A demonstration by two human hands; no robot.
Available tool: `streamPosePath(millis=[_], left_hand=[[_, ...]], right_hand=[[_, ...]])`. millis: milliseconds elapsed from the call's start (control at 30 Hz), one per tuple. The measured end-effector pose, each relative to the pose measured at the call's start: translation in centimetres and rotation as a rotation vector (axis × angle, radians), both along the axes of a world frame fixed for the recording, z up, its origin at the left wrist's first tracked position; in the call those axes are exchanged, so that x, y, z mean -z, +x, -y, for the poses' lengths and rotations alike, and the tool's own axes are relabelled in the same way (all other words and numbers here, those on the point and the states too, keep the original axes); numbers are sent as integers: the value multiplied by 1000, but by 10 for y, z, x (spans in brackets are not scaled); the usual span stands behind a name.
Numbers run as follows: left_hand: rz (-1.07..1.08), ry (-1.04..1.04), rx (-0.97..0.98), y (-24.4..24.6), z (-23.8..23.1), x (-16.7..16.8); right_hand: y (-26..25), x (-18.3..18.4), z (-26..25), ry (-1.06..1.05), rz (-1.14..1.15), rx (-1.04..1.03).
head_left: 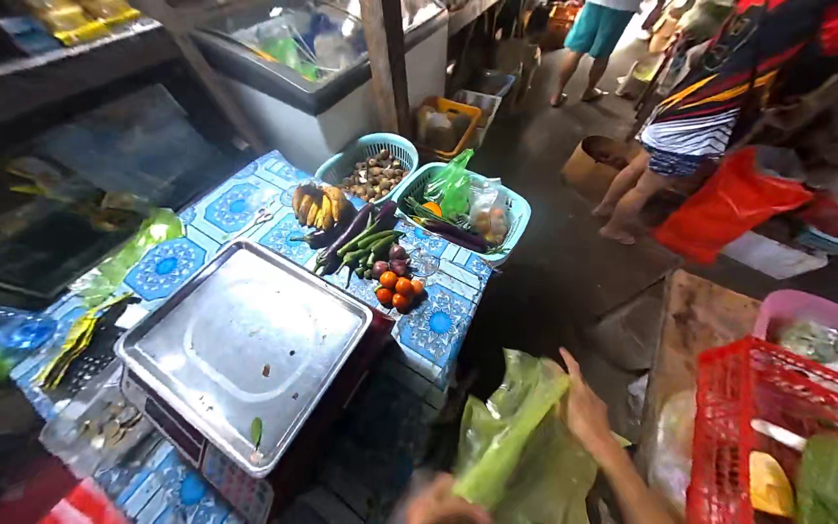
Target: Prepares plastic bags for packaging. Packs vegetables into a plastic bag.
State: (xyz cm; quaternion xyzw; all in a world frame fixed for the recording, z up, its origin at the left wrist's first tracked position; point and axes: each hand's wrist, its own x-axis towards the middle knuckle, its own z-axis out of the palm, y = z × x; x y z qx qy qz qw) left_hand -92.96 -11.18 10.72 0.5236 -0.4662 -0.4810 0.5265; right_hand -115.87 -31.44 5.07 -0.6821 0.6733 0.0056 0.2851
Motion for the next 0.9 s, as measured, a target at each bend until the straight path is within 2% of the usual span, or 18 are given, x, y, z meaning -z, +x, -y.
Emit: streamPosePath(millis=[33, 67, 133, 200, 233, 300, 367, 433, 567, 667, 767, 800, 900], left_hand=[[272, 56, -148, 17, 0, 11], [527, 125, -265, 30, 2, 26], [860, 288, -414, 42, 4, 68], [885, 462, -439, 46, 8, 104], [846, 509, -447, 48, 12, 118], [835, 589, -430, 50, 26, 128], [916, 778, -217, 56, 40, 114], [1062, 486, -431, 52, 30, 159], [1075, 356, -538, 48, 22, 197], [1070, 335, -616, 45, 21, 192], [1143, 328, -605, 47, 21, 184], [1116, 358, -592, 47, 24, 174], [816, 623, -462, 51, 34, 122]], right_hand=[[-14, -2, 7, 130, -41, -93], [-25, -1, 10, 215, 57, -206], [-35, 8, 8, 366, 465, -387], [-22, 13, 14, 469, 783, -432], [-8, 11, 22, 456, 852, -400], [33, 4, 47, 318, 892, -293], [84, -1, 82, 202, 825, -269], [136, 1, 116, 132, 751, -325], [221, 13, 162, -118, 683, -343], [264, 24, 177, -187, 803, -193], [287, 37, 181, -219, 838, -86], [290, 40, 180, -255, 839, -69], [289, 53, 181, -356, 825, -61]])
